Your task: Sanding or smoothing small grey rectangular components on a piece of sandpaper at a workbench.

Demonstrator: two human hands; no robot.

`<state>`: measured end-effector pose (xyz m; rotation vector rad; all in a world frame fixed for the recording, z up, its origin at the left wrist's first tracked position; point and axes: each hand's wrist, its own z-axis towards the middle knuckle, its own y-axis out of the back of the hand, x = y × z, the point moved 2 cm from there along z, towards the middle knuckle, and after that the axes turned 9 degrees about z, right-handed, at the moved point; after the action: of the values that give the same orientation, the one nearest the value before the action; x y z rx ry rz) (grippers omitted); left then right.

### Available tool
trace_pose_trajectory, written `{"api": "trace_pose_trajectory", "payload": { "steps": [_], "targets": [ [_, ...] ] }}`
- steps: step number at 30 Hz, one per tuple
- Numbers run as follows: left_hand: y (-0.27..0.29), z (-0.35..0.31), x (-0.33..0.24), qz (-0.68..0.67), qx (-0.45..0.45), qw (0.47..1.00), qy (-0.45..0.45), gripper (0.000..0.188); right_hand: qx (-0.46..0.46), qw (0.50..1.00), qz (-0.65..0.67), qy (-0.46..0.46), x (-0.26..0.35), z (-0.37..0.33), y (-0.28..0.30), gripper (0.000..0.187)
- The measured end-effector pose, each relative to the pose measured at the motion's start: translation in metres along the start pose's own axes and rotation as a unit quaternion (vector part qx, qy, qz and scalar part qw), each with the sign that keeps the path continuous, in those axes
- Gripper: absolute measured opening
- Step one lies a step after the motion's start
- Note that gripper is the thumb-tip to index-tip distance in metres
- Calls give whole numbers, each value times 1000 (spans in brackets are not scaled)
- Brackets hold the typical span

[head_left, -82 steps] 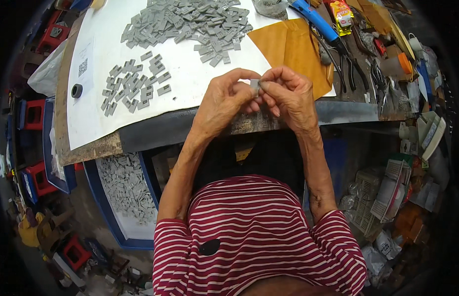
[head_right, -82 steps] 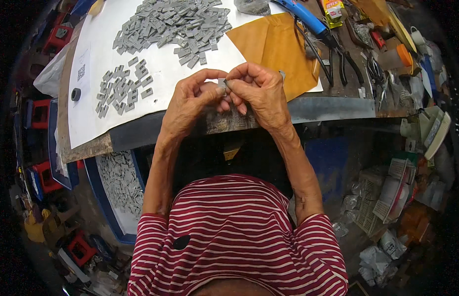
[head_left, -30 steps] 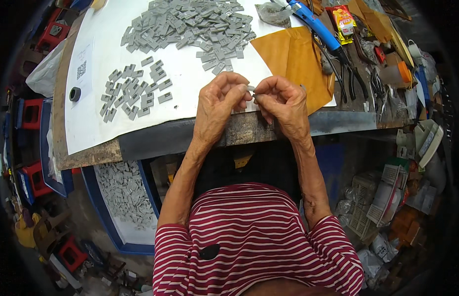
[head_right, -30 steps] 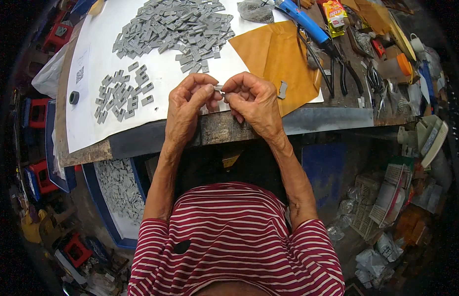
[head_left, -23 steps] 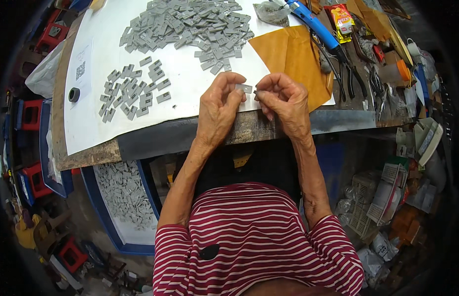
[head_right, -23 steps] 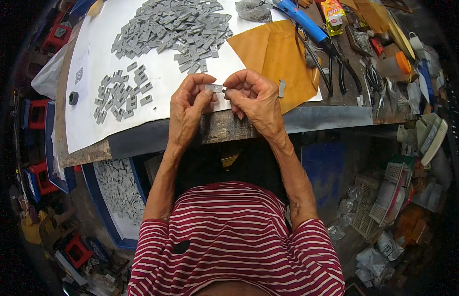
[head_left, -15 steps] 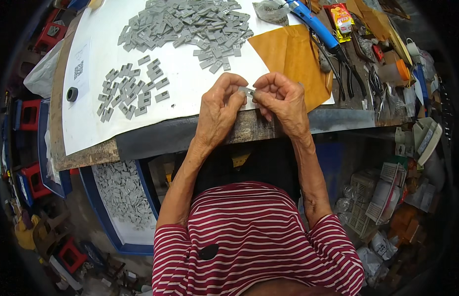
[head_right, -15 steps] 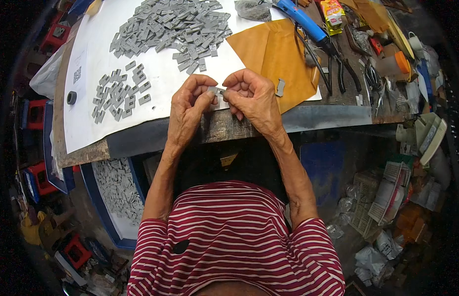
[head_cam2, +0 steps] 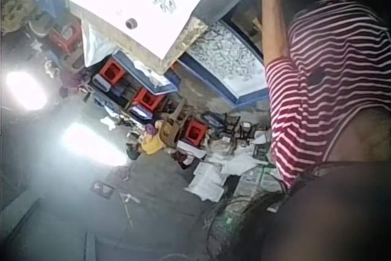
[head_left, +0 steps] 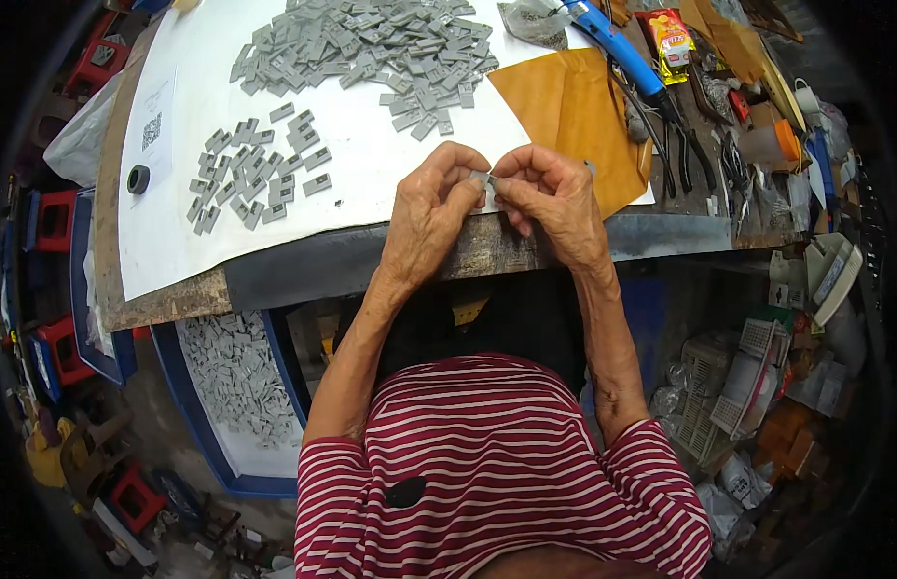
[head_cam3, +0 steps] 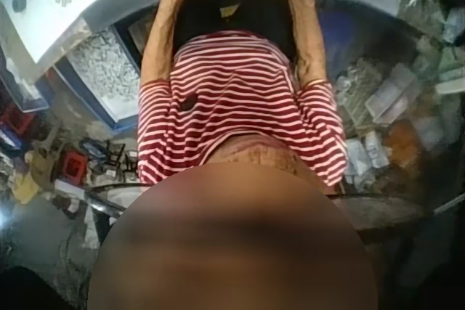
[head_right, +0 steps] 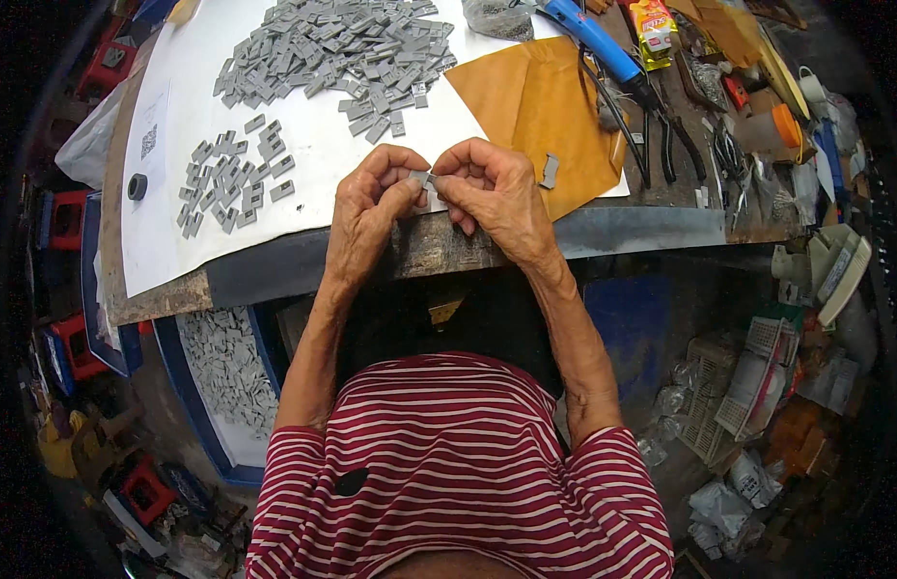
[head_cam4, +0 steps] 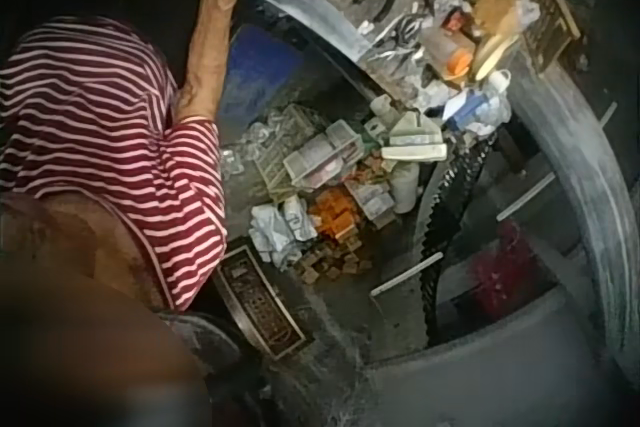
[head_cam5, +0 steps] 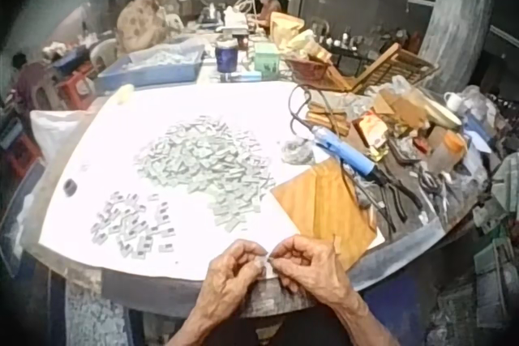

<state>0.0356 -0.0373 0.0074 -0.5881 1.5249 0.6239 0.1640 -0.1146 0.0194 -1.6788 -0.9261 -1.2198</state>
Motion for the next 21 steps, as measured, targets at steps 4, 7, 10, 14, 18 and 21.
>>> {"api": "trace_pose_trajectory", "payload": {
  "steps": [4, 7, 10, 14, 18, 21],
  "targets": [
    [0, 0, 0, -2, 4, 1000, 0, 12, -3, 1000, -7, 4, -2, 0, 0, 11],
    [0, -1, -1, -9, 6, 1000, 14, 13, 1, 1000, 1, 4, -2, 0, 0, 11],
    [1, 0, -1, -8, 10, 1000, 9, 13, 0, 1000, 30, 1, -5, 1, 0, 10],
    [1, -1, 1, 0, 22, 1000, 10, 15, 26, 999, 44, -13, -5, 2, 5, 8],
    [1, 0, 1, 9, 36, 999, 20, 16, 44, 997, 46, -32, -3, 3, 7, 7],
    [-1, 0, 3, 9, 23, 1000, -3, 13, 49, 997, 38, -35, -2, 2, 7, 6]
  ]
}}
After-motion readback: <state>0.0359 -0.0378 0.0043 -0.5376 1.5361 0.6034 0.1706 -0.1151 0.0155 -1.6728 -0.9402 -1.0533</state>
